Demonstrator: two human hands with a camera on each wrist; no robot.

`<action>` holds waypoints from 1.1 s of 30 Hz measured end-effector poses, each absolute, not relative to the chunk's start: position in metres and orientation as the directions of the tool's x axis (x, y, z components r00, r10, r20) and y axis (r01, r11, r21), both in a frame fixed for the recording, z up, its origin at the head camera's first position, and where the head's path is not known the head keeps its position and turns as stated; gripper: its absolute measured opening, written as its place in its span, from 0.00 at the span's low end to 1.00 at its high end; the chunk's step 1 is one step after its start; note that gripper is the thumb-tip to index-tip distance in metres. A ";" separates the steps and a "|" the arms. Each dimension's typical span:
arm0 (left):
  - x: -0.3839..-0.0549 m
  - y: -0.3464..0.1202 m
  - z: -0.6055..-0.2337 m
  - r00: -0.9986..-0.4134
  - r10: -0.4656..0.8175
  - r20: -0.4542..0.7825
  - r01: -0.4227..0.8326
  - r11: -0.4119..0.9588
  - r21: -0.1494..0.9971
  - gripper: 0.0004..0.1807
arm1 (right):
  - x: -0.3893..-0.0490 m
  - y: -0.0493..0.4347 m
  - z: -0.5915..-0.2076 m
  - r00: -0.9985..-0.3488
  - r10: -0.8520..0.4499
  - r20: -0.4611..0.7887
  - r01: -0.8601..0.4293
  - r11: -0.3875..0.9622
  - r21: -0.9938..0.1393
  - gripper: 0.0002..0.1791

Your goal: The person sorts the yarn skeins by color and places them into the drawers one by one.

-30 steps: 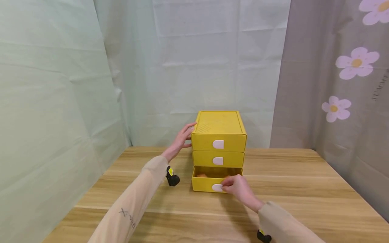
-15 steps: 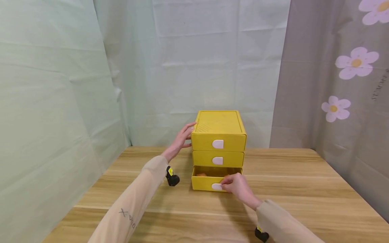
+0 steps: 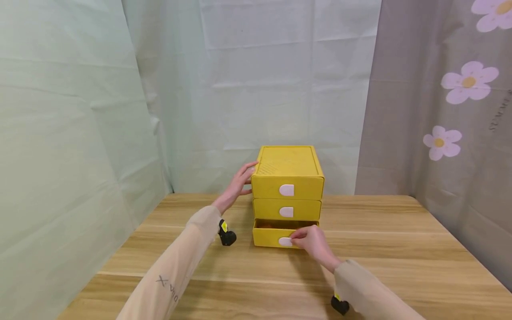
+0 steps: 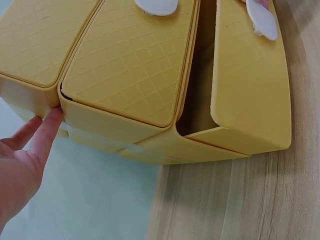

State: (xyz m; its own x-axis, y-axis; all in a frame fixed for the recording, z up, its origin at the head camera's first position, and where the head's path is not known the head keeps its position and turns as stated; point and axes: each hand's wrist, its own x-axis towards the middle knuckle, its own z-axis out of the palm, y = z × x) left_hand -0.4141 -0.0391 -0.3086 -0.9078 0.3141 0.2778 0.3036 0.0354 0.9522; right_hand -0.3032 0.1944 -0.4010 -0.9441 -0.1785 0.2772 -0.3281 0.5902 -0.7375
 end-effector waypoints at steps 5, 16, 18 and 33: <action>-0.411 -0.042 -0.305 -0.901 0.339 0.272 0.299 0.030 0.954 0.25 | -0.305 0.194 -0.402 -0.953 -0.155 0.262 -0.302 0.587 -0.751 0.02; -0.407 -0.042 -0.301 -0.903 0.343 0.257 0.282 0.025 0.959 0.26 | -0.310 0.192 -0.404 -0.969 -0.114 0.219 -0.247 0.501 -0.829 0.04; -0.411 -0.041 -0.305 -0.906 0.327 0.268 0.293 0.030 0.956 0.25 | -0.312 0.192 -0.404 -0.971 -0.107 0.215 -0.240 0.491 -0.837 0.04; -0.410 -0.041 -0.304 -0.905 0.332 0.267 0.293 0.029 0.956 0.25 | -0.325 0.191 -0.407 -0.980 -0.034 0.194 -0.186 0.488 -0.853 0.03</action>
State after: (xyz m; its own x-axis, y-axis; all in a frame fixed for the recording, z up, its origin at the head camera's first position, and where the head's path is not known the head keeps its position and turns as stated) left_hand -0.4098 -0.0409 -0.3037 -0.9047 0.3319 0.2669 0.2926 0.0290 0.9558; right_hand -0.3253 0.1913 -0.4072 -0.9804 -0.0336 0.1941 -0.1856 0.4884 -0.8527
